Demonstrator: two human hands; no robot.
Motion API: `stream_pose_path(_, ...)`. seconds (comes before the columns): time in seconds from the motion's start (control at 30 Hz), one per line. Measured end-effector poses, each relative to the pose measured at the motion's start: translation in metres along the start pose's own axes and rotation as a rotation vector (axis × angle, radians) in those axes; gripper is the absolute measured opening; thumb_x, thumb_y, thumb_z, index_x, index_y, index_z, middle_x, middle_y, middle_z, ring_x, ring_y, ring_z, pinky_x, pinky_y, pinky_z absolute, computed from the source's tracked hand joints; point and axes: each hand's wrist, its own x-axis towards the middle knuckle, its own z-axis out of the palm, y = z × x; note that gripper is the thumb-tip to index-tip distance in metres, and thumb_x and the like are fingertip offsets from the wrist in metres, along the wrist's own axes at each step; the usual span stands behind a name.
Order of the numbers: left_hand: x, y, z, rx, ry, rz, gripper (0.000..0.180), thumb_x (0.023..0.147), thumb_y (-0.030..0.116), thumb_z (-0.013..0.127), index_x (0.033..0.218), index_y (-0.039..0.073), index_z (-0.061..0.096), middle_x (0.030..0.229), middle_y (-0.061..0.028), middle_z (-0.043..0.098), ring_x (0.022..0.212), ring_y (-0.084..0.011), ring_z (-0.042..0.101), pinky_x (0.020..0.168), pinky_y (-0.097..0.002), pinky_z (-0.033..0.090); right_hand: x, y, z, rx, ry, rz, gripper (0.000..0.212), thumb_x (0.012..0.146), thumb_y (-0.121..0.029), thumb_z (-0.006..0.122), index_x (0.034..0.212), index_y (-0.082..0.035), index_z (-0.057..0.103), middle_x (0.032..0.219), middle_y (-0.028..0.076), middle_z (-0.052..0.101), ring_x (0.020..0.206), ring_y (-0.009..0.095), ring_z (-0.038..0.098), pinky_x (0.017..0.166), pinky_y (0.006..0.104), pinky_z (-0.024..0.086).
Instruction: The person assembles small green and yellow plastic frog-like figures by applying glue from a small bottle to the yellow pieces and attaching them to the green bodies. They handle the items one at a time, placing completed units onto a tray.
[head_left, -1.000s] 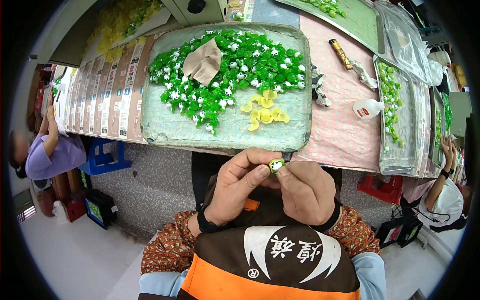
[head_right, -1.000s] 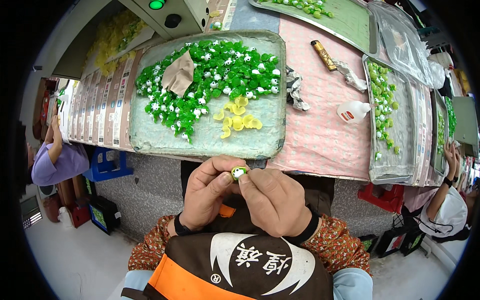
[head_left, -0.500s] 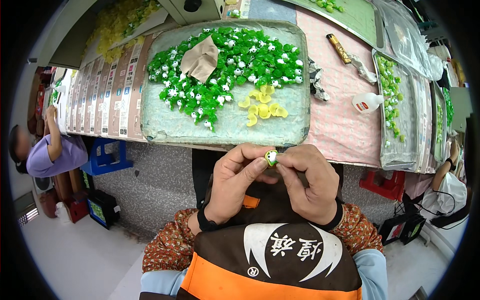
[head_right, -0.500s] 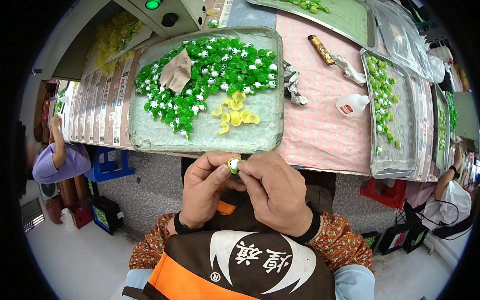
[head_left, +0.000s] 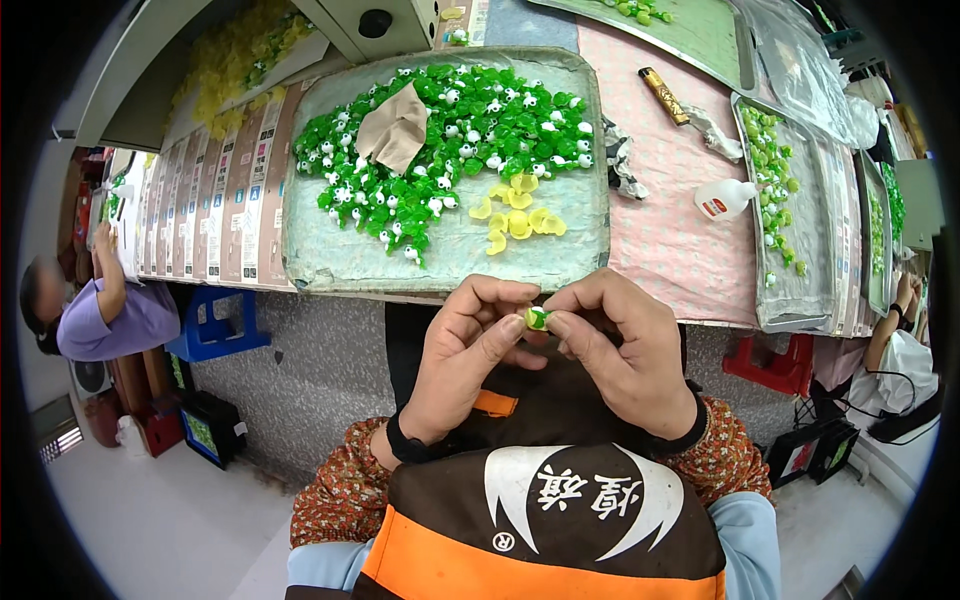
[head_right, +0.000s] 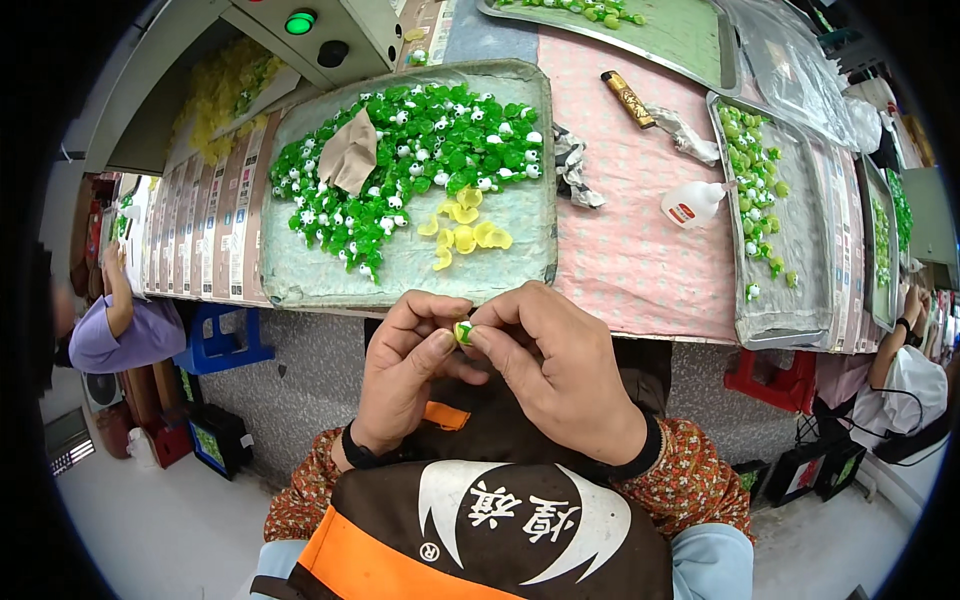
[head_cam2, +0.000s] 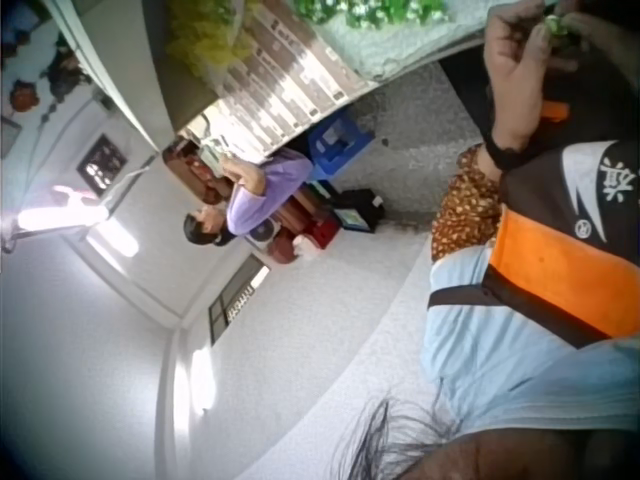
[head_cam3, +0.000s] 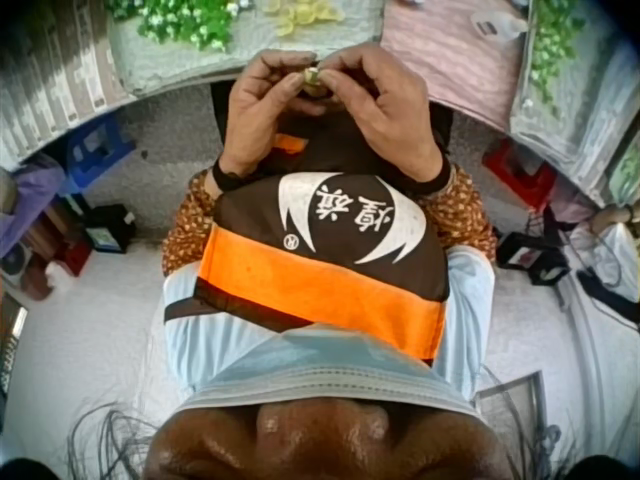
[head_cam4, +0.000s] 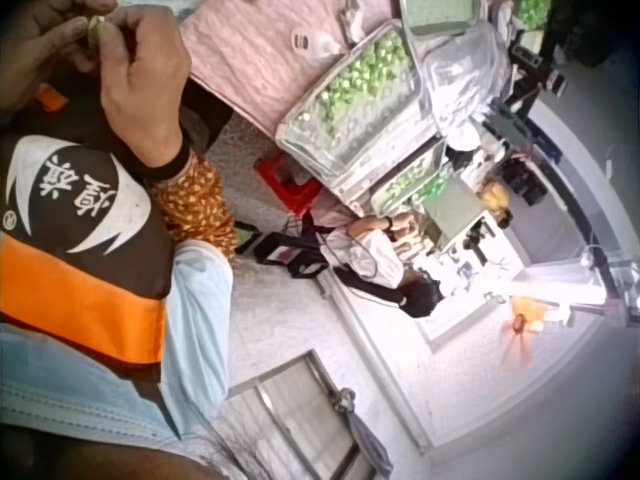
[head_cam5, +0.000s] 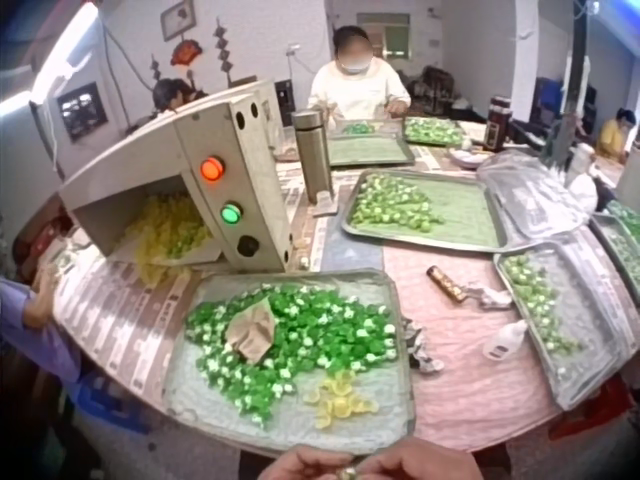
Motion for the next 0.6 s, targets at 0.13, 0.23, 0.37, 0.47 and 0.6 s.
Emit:
stream_pose_path(0.13,-0.0007,0.0005,-0.0004,-0.015,-0.020,0.012,0.027,0.105,0.013,0.057,0.128,0.000,0.052,0.117,-0.0094,0.062,0.105,-0.0146,0.066,0.082,-0.0320,0.063,-0.0012,-0.0010,0.0031,0.047,0.032,0.015,0.008,0.096,-0.003,0.067,0.101,0.002,0.065,0.088,0.009,0.065,0.073,0.015,0.064,0.064,0.0279,0.050)
stream_pose_path(0.23,-0.0013,-0.0002,-0.0015,-0.029,-0.025,0.015,0.026,0.105,0.013,0.057,0.127,0.000,0.052,0.116,-0.0097,0.062,0.105,-0.0147,0.066,0.082,-0.0321,0.063,-0.0013,0.0017,0.0026,0.017,-0.006,-0.033,0.010,0.100,-0.006,0.063,0.105,0.002,0.065,0.093,0.006,0.067,0.075,0.008,0.062,0.066,0.0222,0.050)
stream_pose_path(0.37,-0.0011,-0.0010,-0.0027,-0.027,-0.013,0.010,0.024,0.105,0.013,0.057,0.126,0.000,0.053,0.114,-0.0096,0.063,0.104,-0.0150,0.067,0.082,-0.0326,0.064,0.0007,-0.0006,0.0056,0.000,0.009,-0.083,0.011,0.093,0.000,0.066,0.104,0.002,0.065,0.092,0.009,0.062,0.075,0.015,0.063,0.065,0.0267,0.050)
stream_pose_path(0.47,-0.0018,-0.0014,-0.0029,-0.059,-0.005,-0.016,0.024,0.105,0.013,0.058,0.124,0.000,0.053,0.112,-0.0101,0.065,0.101,-0.0157,0.068,0.080,-0.0330,0.064,0.0035,0.0011,0.0032,-0.036,0.007,-0.123,0.012,0.090,0.002,0.067,0.102,0.001,0.065,0.090,0.009,0.060,0.073,0.016,0.062,0.063,0.0279,0.049)
stream_pose_path(0.6,-0.0027,-0.0025,-0.0025,-0.117,0.004,-0.059,0.023,0.105,0.016,0.059,0.122,0.001,0.054,0.107,-0.0115,0.068,0.096,-0.0174,0.070,0.077,-0.0338,0.064,0.0044,0.0082,0.0043,0.022,0.012,-0.098,0.011,0.090,0.002,0.066,0.101,0.001,0.066,0.090,0.009,0.059,0.071,0.014,0.060,0.063,0.0273,0.049)
